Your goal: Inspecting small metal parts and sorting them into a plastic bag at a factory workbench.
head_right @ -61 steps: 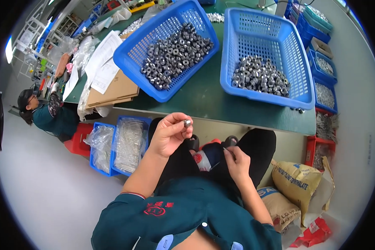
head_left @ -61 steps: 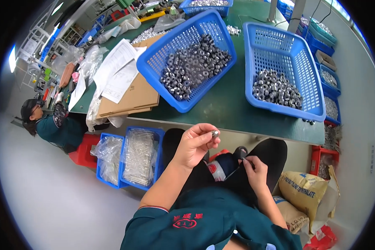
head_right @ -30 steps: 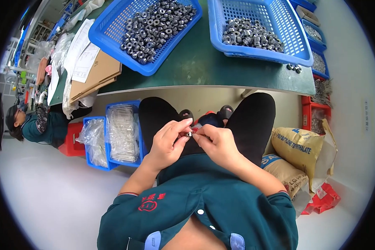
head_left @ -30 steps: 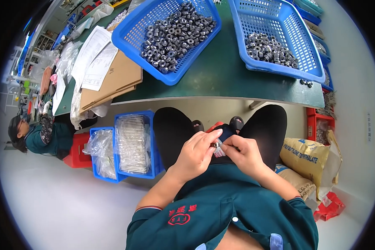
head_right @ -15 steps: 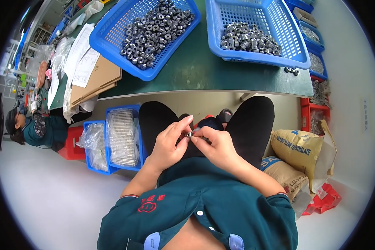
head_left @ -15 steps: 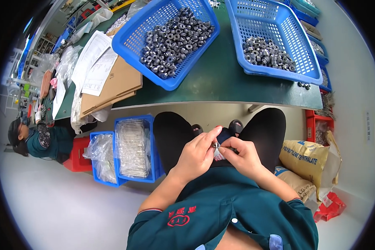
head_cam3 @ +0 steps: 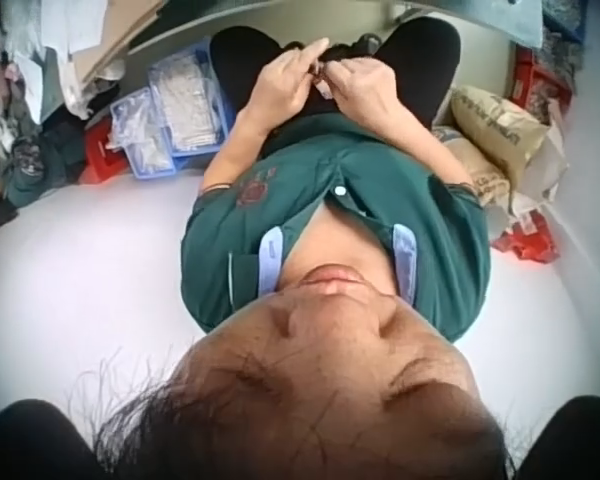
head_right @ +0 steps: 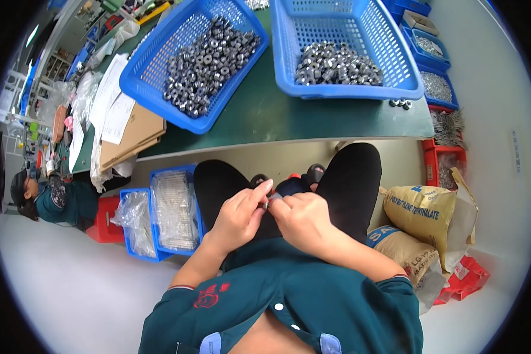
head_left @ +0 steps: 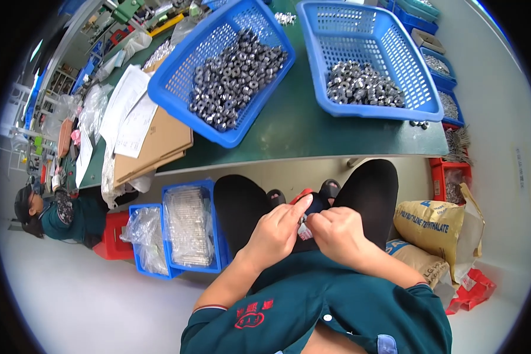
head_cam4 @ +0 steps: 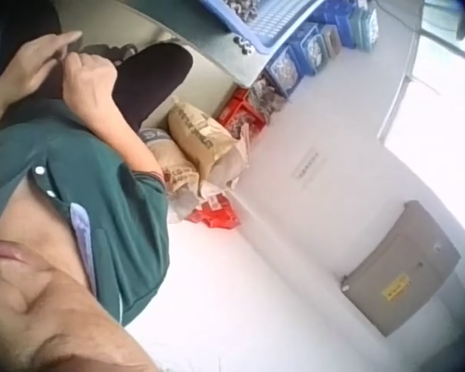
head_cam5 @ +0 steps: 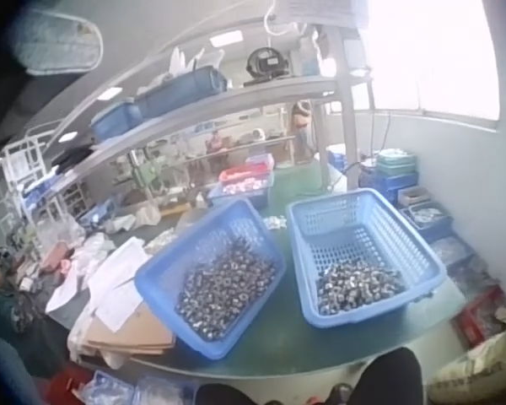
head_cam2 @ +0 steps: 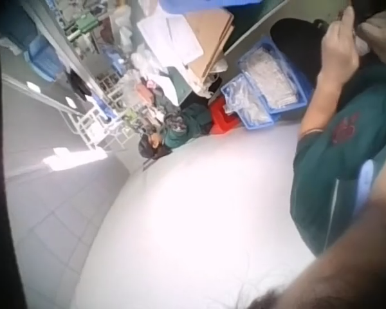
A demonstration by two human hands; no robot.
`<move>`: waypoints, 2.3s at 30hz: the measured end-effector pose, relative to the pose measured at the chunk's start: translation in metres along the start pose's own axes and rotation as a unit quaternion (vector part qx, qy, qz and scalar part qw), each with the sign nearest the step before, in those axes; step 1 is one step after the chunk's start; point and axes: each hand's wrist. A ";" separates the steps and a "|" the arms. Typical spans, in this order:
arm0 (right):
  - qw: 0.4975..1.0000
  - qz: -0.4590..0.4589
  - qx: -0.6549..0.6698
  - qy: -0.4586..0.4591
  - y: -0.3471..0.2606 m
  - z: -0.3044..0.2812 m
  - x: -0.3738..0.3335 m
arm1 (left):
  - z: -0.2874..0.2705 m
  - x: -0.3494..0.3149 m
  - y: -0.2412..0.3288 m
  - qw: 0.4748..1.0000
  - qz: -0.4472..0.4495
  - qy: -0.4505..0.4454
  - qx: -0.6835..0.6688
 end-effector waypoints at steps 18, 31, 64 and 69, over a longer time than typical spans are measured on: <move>0.861 0.396 0.318 0.015 0.106 0.062 -0.045 | -0.051 0.192 0.044 0.970 0.195 0.035 0.144; 0.958 0.273 0.074 -0.053 0.133 0.113 -0.067 | 0.038 0.321 -0.063 0.942 -0.022 -0.195 0.271; 0.938 0.332 0.039 -0.091 0.131 0.107 -0.071 | -0.062 0.170 -0.120 0.840 -0.269 0.128 0.454; 0.941 0.323 0.029 -0.093 0.133 0.112 -0.072 | -0.051 0.165 -0.129 0.839 -0.202 0.160 0.479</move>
Point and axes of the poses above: each hand's wrist, its own x-axis towards the middle knuckle, its own z-axis out of the palm, y = z × x, and after that the axes turned 4 degrees about -x, right-handed
